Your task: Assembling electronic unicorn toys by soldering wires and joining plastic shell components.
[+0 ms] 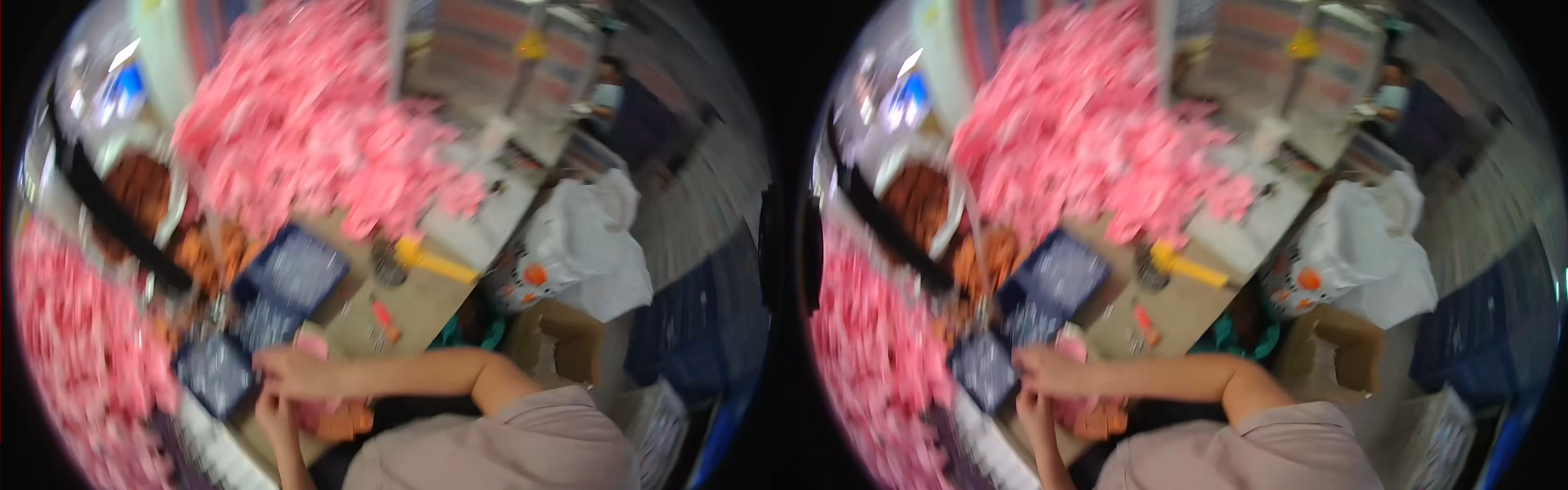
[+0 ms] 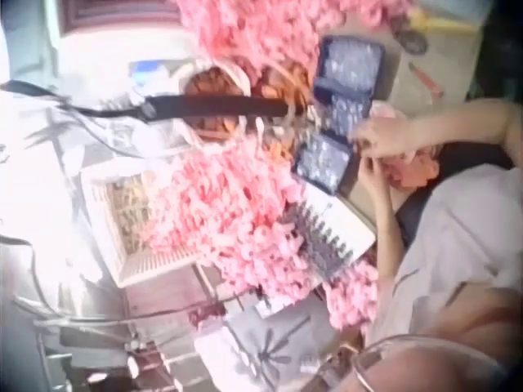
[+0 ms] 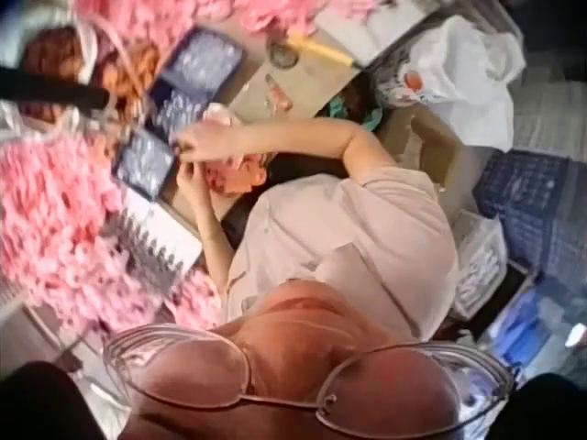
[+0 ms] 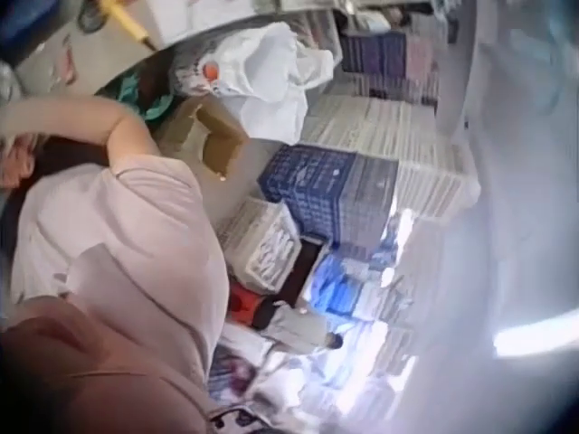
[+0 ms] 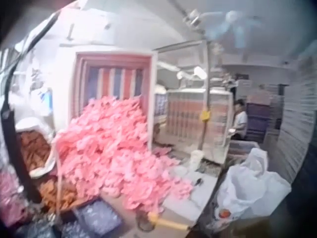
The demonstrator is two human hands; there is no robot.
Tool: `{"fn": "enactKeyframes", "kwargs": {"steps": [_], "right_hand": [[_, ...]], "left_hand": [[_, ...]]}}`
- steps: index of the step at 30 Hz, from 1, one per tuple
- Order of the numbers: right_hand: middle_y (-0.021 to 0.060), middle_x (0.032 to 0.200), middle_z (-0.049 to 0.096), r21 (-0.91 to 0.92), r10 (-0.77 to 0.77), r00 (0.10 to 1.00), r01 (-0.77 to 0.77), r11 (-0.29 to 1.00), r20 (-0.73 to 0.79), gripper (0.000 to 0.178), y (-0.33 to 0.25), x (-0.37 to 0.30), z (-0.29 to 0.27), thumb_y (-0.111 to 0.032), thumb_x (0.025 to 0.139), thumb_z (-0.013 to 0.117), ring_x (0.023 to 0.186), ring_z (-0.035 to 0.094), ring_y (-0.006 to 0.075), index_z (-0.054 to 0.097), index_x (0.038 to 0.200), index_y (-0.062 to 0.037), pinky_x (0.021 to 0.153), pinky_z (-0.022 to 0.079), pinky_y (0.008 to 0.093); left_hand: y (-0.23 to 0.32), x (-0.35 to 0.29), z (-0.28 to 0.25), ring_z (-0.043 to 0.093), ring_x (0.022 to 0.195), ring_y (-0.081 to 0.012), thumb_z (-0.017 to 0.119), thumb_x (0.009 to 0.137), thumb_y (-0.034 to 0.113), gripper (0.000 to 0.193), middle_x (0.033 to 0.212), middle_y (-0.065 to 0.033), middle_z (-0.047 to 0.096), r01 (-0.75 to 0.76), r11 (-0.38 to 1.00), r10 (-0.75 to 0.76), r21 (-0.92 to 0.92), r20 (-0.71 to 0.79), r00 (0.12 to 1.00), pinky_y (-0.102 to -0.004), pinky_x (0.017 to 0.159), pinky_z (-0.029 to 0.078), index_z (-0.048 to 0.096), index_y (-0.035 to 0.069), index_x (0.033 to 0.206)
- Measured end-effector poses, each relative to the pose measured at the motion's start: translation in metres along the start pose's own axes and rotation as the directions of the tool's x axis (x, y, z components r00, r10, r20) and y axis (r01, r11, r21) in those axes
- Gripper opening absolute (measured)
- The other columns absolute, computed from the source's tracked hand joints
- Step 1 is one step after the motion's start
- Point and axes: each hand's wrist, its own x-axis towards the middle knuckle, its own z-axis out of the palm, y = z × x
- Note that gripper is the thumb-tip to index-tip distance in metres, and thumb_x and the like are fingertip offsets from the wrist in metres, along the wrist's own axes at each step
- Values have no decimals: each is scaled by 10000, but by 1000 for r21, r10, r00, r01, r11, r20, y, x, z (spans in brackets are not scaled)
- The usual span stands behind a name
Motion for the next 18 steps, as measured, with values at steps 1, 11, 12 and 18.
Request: {"fn": "enactKeyframes", "kwargs": {"steps": [1, 11, 12, 18], "right_hand": [[152, 936, 605, -166, -145, 980, 122, 979, -134, 277, 5, 0, 4, -159, 790, 588, 920, 589, 331, 580, 1022, -9, 790, 479, 406], [24, 826, 620, 75, 261, 952, -276, 958, 161, 93, 10, -12, -35, -61, 898, 591, 759, 573, 65, 606, 962, 4, 662, 462, 212], [12, 842, 612, 94, 311, 933, -331, 939, 180, 86, 12, -15, -33, -45, 902, 583, 772, 566, 57, 598, 969, 6, 666, 457, 199], [24, 860, 626, 18, 397, 798, -453, 891, 453, 111, -9, -48, -61, -2, 795, 667, 801, 589, 97, 642, 903, -2, 695, 471, 245]], "left_hand": [[20, 0, 1, 572, 659, -159, 649, 851, 176, 193, 718, -92, 624, 7, 999, -7, -46, 7, 1000, -310, 625, 470, 621, -14, 837], [49, 9, -7, 514, 727, -41, 690, 844, 224, 331, 795, 17, 598, 366, 830, -281, -421, 253, 926, -197, 637, 412, 650, -4, 1080], [44, 10, -6, 545, 759, -44, 652, 888, 212, 301, 837, 7, 624, 343, 769, -262, -539, 224, 939, -187, 655, 426, 644, -16, 1084], [23, 2, -15, 593, 816, -90, 556, 952, 177, 241, 923, -62, 670, 329, 773, -341, -543, 82, 937, -230, 751, 473, 645, -34, 1027]]}}
